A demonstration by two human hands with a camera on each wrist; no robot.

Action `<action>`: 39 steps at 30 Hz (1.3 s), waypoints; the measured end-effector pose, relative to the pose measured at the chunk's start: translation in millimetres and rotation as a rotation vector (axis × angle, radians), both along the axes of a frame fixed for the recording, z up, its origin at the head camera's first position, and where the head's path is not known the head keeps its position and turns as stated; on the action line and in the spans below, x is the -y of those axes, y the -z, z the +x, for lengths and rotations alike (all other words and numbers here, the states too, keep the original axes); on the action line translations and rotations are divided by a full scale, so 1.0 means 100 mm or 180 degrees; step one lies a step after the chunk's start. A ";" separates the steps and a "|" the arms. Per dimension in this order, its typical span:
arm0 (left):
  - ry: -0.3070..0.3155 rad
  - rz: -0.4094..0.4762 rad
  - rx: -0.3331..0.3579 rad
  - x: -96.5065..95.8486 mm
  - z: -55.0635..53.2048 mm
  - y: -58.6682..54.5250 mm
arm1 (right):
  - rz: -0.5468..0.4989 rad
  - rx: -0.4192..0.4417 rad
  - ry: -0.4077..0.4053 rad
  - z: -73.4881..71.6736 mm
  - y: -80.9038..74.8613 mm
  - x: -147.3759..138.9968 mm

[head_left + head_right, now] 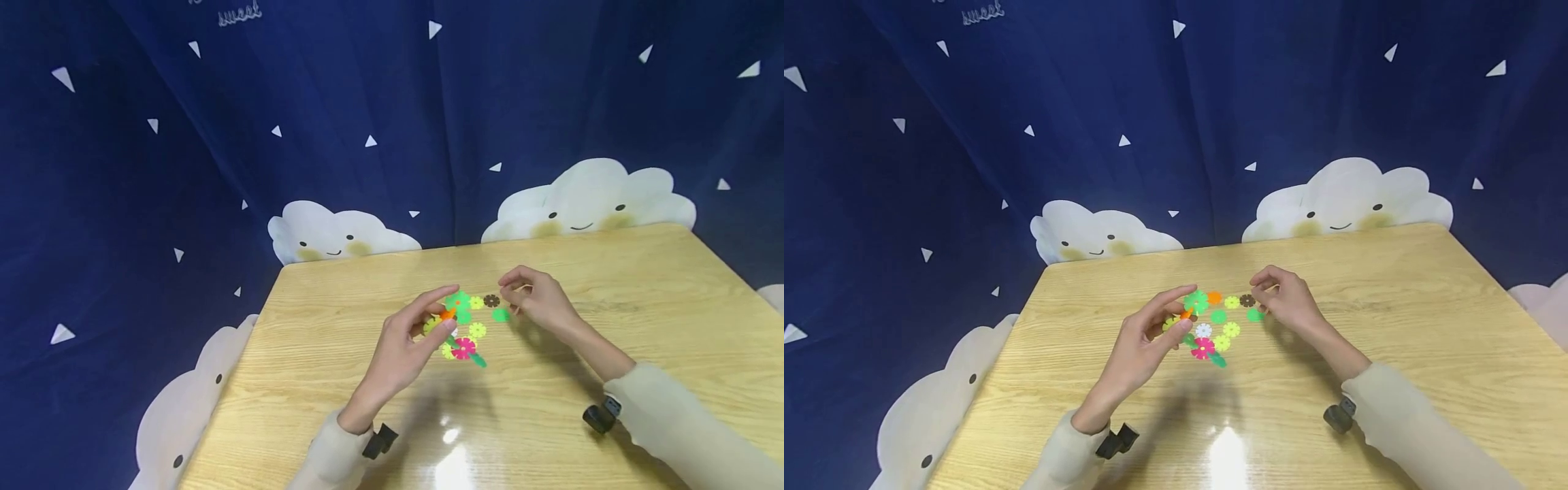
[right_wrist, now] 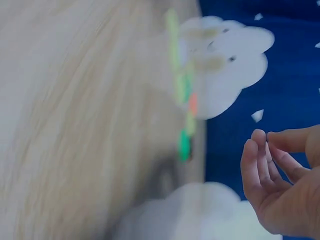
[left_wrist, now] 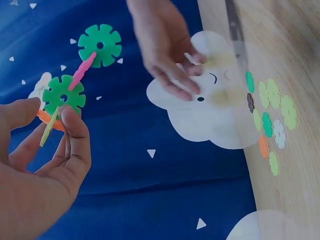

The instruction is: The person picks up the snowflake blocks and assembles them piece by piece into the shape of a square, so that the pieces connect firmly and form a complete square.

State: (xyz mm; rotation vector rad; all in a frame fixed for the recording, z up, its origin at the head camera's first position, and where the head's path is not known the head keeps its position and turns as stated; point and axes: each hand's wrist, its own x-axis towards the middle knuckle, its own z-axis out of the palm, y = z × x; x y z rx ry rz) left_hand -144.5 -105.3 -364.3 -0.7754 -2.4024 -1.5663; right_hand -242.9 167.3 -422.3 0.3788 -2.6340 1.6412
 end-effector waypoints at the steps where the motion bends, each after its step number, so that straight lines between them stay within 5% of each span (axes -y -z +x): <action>1: 0.0007 0.0002 0.0012 0.00 0.00 0.00 | 0.0088 0.0020 0.0014 -0.04 0.06 -0.02; 5: 0.0017 -0.0003 0.0037 0.02 0.01 0.00 | 0.0400 0.0093 0.0008 -0.16 0.25 -0.10; 14: -0.0021 0.0005 0.0034 0.05 0.00 0.01 | 0.0874 0.0052 -0.0490 -0.27 0.41 -0.06; 21: -0.0024 0.0039 0.0017 0.07 0.00 0.00 | 0.1423 -0.0208 -0.0315 -0.34 0.45 -0.01; 39: -0.0009 0.0074 0.0092 0.08 0.01 0.03 | 0.1279 -0.0080 -0.0426 -0.31 0.45 -0.08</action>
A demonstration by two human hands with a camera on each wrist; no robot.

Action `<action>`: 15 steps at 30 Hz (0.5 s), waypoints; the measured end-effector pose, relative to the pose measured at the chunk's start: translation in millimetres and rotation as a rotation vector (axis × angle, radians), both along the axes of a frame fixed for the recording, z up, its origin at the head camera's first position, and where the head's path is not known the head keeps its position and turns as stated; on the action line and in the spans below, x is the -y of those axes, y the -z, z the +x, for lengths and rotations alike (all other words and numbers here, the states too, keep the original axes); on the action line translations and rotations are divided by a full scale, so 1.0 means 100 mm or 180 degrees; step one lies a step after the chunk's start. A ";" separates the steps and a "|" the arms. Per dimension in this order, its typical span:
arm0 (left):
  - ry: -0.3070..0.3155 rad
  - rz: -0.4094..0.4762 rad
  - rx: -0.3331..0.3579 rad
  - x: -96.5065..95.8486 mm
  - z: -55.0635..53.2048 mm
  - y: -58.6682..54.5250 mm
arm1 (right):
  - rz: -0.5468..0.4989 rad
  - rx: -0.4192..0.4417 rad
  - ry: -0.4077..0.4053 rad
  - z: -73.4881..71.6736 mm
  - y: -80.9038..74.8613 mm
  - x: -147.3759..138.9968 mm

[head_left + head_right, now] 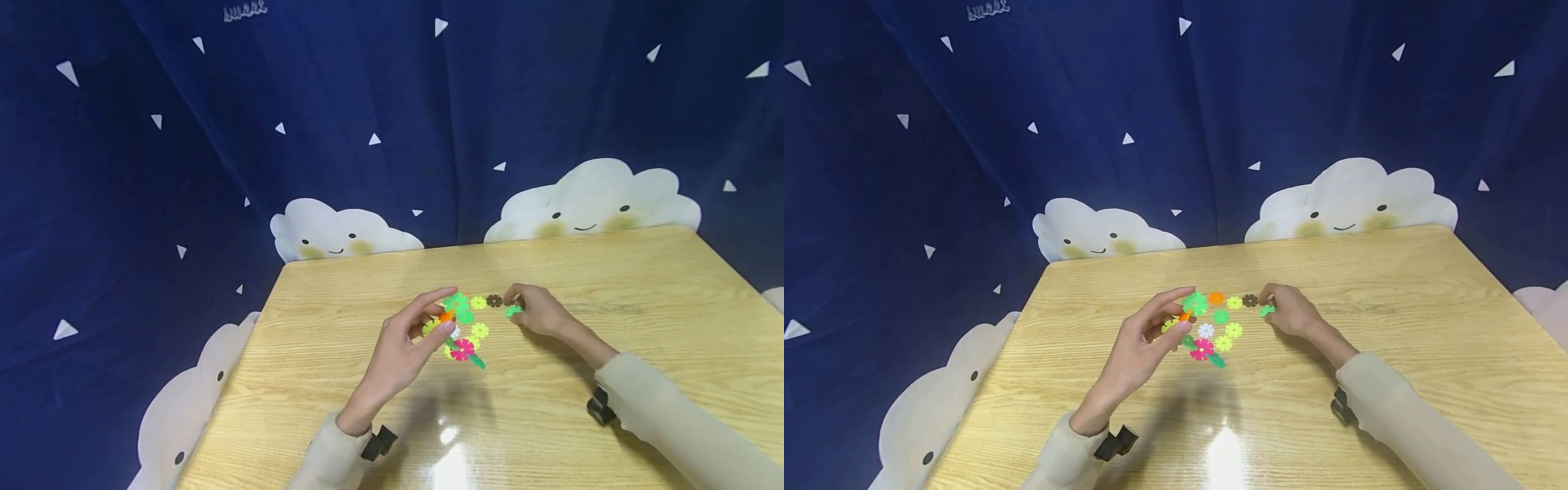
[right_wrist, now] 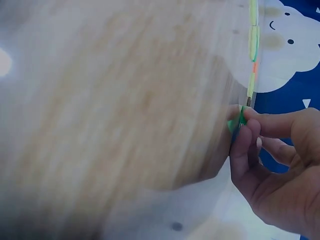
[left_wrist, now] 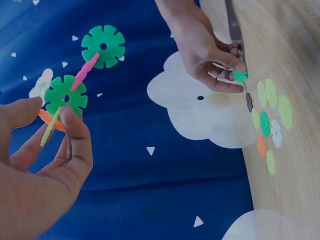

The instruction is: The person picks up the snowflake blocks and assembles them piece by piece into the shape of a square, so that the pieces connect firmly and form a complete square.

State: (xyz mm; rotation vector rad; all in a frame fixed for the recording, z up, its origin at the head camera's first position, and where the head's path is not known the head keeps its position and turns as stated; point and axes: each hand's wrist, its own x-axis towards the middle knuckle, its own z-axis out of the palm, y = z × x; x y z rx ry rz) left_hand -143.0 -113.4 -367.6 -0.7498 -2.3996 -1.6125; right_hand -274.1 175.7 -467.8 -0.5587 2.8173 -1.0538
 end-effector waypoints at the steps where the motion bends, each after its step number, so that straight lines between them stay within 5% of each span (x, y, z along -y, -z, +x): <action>1: -0.0001 -0.0004 -0.0009 0.00 0.00 0.00 | -0.0015 -0.0017 -0.0001 0.00 0.00 -0.01; 15: 0.0057 -0.0016 0.0042 -0.07 0.00 -0.01 | -0.0531 0.0003 -0.0101 0.15 -0.04 -0.07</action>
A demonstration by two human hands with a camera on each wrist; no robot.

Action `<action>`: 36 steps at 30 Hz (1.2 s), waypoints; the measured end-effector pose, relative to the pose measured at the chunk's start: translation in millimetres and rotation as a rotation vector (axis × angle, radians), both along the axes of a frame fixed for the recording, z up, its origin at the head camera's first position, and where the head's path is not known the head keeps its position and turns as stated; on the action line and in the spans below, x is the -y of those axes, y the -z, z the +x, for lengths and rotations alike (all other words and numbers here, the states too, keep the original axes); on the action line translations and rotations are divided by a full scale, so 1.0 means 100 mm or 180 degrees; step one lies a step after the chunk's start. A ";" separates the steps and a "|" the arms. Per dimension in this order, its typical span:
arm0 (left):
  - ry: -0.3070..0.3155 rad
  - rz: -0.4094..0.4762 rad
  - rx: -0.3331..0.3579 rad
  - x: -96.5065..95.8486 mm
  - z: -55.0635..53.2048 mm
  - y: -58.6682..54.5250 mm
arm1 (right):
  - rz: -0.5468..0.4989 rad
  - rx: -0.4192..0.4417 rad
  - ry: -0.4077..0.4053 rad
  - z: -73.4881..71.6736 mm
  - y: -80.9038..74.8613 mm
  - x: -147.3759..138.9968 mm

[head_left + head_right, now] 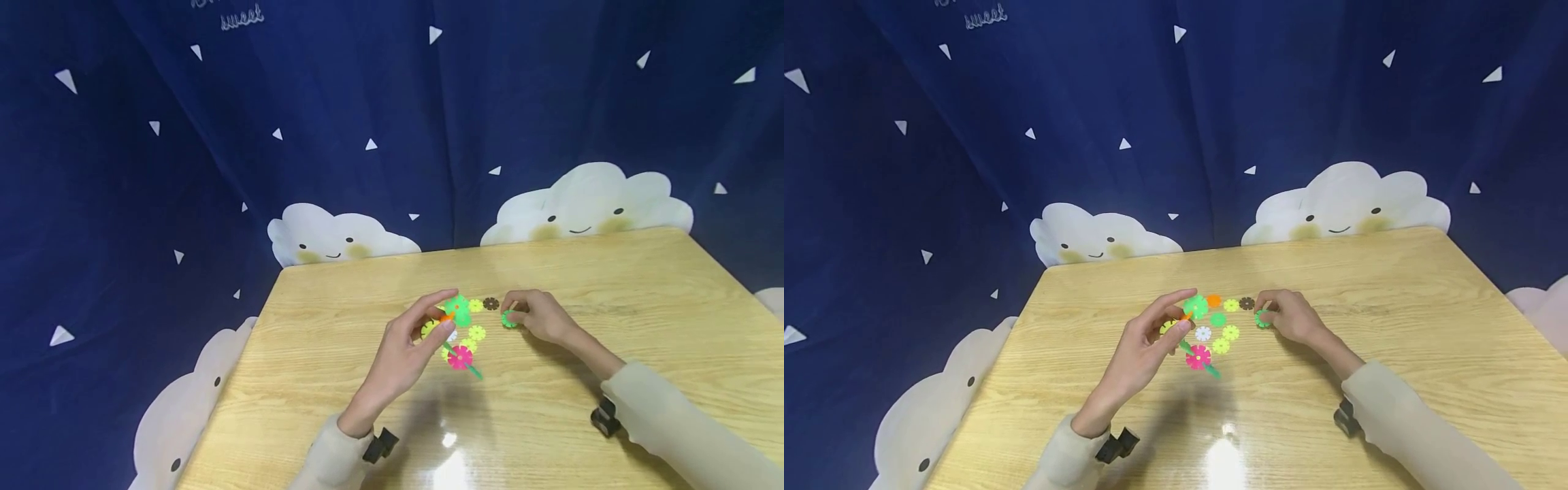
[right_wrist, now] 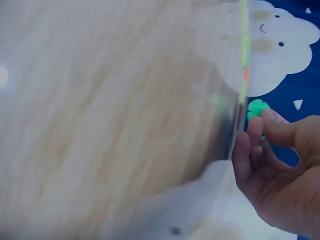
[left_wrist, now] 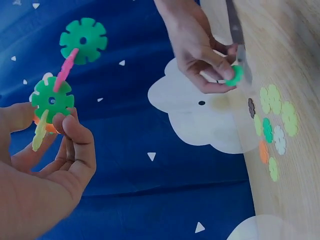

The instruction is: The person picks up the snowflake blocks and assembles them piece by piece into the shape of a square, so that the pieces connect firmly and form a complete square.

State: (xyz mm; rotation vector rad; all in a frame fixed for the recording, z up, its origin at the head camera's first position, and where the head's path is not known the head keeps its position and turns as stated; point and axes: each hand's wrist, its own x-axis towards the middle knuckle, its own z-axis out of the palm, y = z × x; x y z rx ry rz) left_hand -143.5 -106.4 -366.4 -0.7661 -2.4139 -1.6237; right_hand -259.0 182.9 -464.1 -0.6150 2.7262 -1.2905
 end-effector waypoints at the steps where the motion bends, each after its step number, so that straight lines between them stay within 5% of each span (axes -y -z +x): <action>1: 0.0003 -0.0007 0.0002 0.00 0.00 0.00 | -0.0068 0.0014 0.0005 0.02 -0.02 0.02; 16: 0.0062 -0.0085 0.0063 -0.02 0.01 -0.02 | -0.2036 -0.0383 -0.0064 0.61 -0.93 0.48; 24: 0.0188 0.0063 0.0172 -0.04 0.02 -0.01 | -0.2307 -0.0437 -0.0221 0.73 -1.02 0.58; 36: 0.0348 0.0072 0.0167 -0.07 0.02 0.00 | -0.2271 -0.0492 -0.0200 0.80 -1.07 0.62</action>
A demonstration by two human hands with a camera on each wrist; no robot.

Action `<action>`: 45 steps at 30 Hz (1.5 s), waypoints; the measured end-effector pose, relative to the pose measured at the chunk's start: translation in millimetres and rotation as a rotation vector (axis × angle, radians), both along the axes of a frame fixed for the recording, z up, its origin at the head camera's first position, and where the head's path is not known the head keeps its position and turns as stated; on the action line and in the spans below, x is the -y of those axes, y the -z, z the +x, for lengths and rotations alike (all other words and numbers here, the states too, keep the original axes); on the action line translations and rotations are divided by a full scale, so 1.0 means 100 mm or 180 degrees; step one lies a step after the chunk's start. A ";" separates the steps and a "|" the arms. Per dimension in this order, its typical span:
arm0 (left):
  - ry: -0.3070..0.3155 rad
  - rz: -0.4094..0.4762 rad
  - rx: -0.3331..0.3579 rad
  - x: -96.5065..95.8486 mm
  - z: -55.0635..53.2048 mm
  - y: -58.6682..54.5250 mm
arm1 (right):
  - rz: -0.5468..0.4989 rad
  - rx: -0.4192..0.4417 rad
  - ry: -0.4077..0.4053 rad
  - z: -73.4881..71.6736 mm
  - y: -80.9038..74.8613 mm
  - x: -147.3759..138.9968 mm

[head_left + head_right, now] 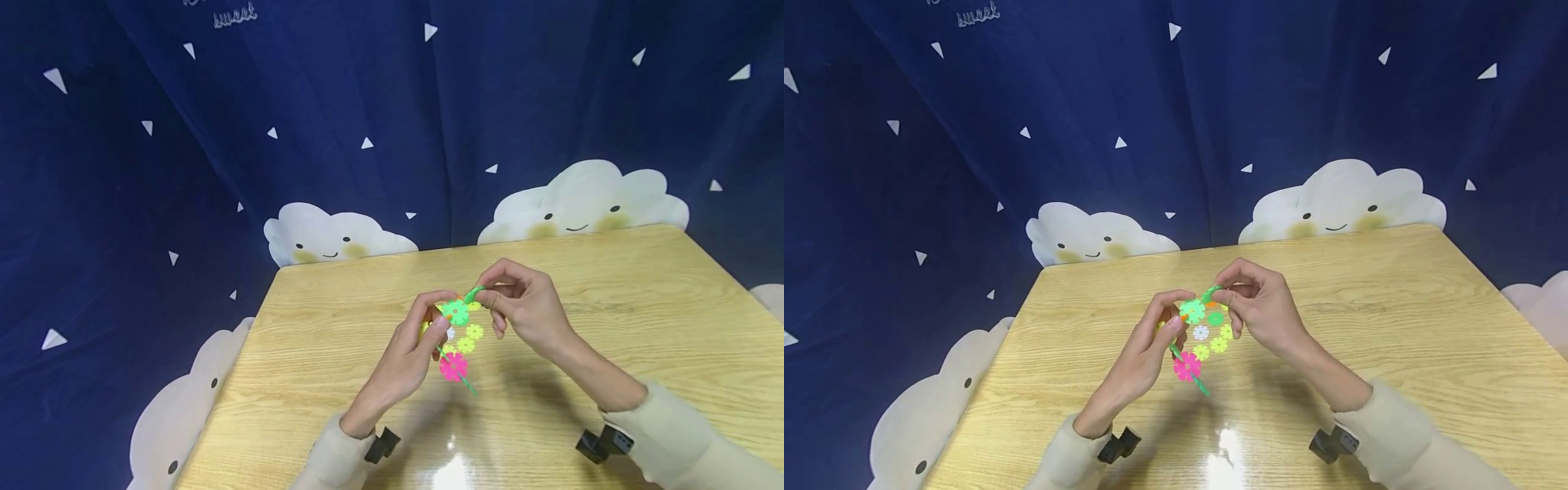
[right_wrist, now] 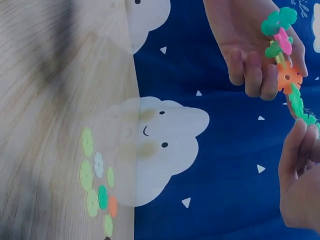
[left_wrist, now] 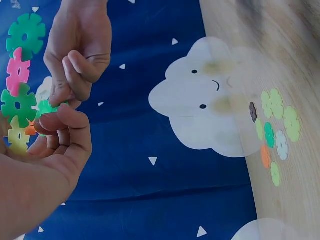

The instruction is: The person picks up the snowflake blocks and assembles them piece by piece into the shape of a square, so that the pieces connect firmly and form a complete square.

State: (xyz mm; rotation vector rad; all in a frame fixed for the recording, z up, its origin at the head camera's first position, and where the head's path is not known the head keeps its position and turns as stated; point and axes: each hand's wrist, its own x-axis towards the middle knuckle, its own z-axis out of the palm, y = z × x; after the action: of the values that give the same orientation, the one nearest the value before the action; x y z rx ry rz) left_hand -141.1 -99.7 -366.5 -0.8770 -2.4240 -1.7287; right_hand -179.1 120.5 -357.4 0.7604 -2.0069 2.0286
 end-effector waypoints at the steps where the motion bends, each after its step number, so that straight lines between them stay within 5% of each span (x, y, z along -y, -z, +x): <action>1: 0.0009 -0.0002 -0.0007 0.00 0.00 0.00 | 0.0014 -0.0001 0.0007 0.01 0.00 0.00; 12: 0.0171 0.0141 0.0096 0.01 0.00 0.01 | 0.0122 -0.0012 0.0034 0.07 -0.05 0.04; 21: 0.0459 0.0290 -0.0079 0.02 -0.01 0.01 | -0.0264 0.0128 -0.0274 0.09 -0.04 0.04; 30: 0.0642 0.0446 -0.0153 -0.01 -0.02 0.02 | -0.0482 -0.0020 -0.0287 0.10 -0.03 0.05; 45: 0.0798 0.0511 -0.0130 -0.01 0.02 0.05 | -0.0427 0.0012 -0.0361 0.13 0.02 0.05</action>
State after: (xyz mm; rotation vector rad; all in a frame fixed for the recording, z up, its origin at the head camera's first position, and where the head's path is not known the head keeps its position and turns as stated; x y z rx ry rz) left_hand -139.0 -98.5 -371.2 -1.2243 -2.1909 -1.9302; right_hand -166.0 115.0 -359.7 0.8603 -1.8458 2.2026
